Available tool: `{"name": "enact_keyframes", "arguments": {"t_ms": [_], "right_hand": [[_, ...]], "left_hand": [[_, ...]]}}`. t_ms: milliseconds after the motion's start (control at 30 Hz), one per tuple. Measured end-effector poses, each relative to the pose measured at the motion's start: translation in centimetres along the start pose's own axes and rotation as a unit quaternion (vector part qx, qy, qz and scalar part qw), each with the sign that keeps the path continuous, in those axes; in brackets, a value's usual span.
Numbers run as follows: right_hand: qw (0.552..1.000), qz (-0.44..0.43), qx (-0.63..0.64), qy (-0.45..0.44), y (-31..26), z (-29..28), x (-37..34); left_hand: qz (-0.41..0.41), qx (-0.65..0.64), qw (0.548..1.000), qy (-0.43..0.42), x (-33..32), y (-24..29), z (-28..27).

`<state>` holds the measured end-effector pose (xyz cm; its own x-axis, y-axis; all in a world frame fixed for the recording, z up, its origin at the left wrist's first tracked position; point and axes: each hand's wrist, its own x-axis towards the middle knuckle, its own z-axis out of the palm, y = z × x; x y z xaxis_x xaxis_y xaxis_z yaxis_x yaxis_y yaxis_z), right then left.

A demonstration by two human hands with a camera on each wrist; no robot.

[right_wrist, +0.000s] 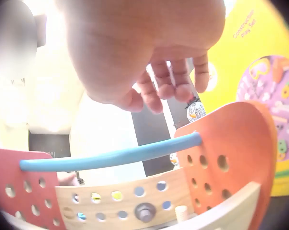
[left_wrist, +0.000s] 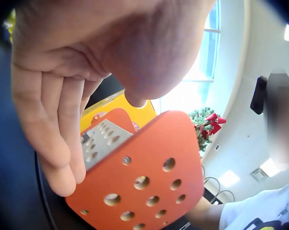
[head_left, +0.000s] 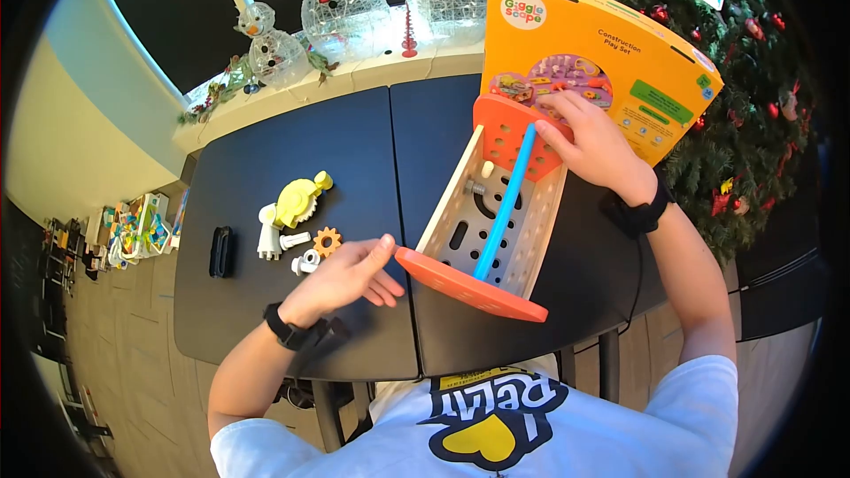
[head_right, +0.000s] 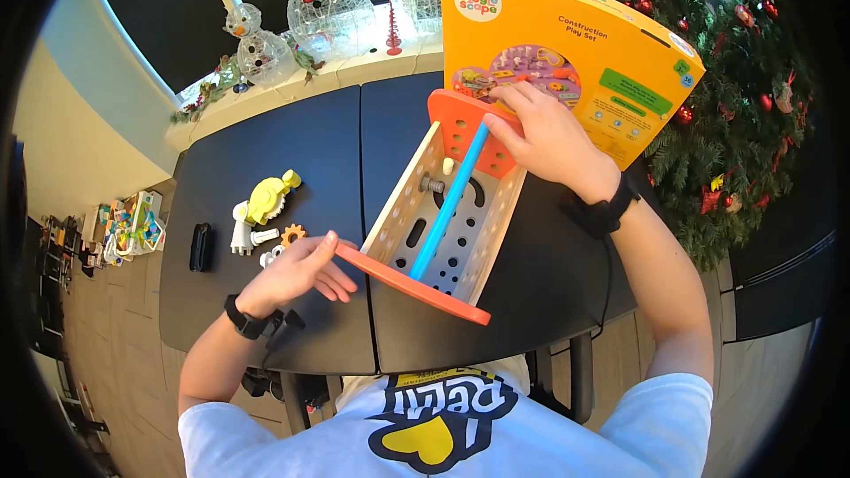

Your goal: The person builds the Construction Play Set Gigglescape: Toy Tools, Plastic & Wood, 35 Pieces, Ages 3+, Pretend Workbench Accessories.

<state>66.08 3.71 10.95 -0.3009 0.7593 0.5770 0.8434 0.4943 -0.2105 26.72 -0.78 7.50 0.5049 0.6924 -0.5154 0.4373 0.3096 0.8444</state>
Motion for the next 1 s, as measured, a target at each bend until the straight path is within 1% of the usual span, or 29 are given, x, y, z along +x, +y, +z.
{"name": "enact_keyframes", "arguments": {"t_ms": [33, 133, 200, 233, 300, 333, 433, 533, 633, 667, 733, 767, 800, 833, 900, 1000], "right_hand": [[0.999, 0.001, -0.004, 0.039, 0.2, 0.5, 0.0], [0.995, 0.076, 0.014, -0.056, -0.6, 0.6, -0.5], [0.982, 0.141, 0.033, -0.124, -1.5, -0.8, 0.1], [0.971, 0.173, 0.042, -0.158, -2.0, -1.4, 0.3], [0.974, 0.152, 0.021, -0.169, -2.4, -1.5, -0.2], [0.975, 0.142, 0.010, -0.172, -2.6, -1.7, -0.5], [0.945, 0.217, 0.014, -0.245, -3.8, -3.0, -0.4], [0.942, 0.193, 0.074, -0.264, -1.6, -2.8, -1.3], [0.906, 0.250, 0.198, -0.279, -1.0, -2.1, -2.2], [0.882, 0.290, 0.233, -0.289, -1.5, -2.3, -2.3], [0.825, 0.366, 0.302, -0.306, -2.9, -2.8, -2.2], [0.807, 0.376, 0.319, -0.323, -2.8, -2.7, -2.3], [0.789, 0.386, 0.336, -0.340, -2.6, -2.4, -2.5], [0.770, 0.397, 0.352, -0.355, -2.2, -2.1, -2.8], [0.769, 0.385, 0.383, -0.337, -0.6, -0.1, -3.6], [0.778, 0.389, 0.406, -0.281, -0.8, 0.7, -3.7]], "left_hand": [[0.016, -0.014, 1.000, -0.010, -0.5, 0.1, 0.4], [0.055, -0.061, 0.995, 0.058, -1.3, 0.2, 2.0], [0.078, -0.077, 0.990, 0.093, -1.7, 0.7, 2.4], [0.068, -0.098, 0.990, 0.078, -1.9, 1.1, 1.9], [0.059, -0.084, 0.993, 0.061, -2.6, 2.3, 1.8], [0.064, -0.085, 0.992, 0.068, -2.6, 2.2, 1.8], [0.079, -0.092, 0.988, 0.097, -2.5, 1.9, 1.6], [0.089, -0.113, 0.980, 0.137, -2.4, 1.8, 1.3], [0.112, -0.168, 0.968, 0.149, -1.3, 0.5, 0.0], [0.104, -0.167, 0.970, 0.140, -1.0, 0.7, -0.2], [0.033, -0.193, 0.975, 0.109, -0.2, 0.3, -1.0], [-0.002, -0.204, 0.975, 0.093, 0.3, 0.0, -1.2], [-0.013, -0.187, 0.975, 0.119, 0.9, -0.2, -0.8], [-0.004, -0.190, 0.976, 0.104, 1.5, -0.5, -1.1], [0.013, -0.197, 0.978, 0.073, 2.4, -0.9, -1.7], [0.037, -0.169, 0.980, 0.094, 2.9, 0.2, -1.3]]}}
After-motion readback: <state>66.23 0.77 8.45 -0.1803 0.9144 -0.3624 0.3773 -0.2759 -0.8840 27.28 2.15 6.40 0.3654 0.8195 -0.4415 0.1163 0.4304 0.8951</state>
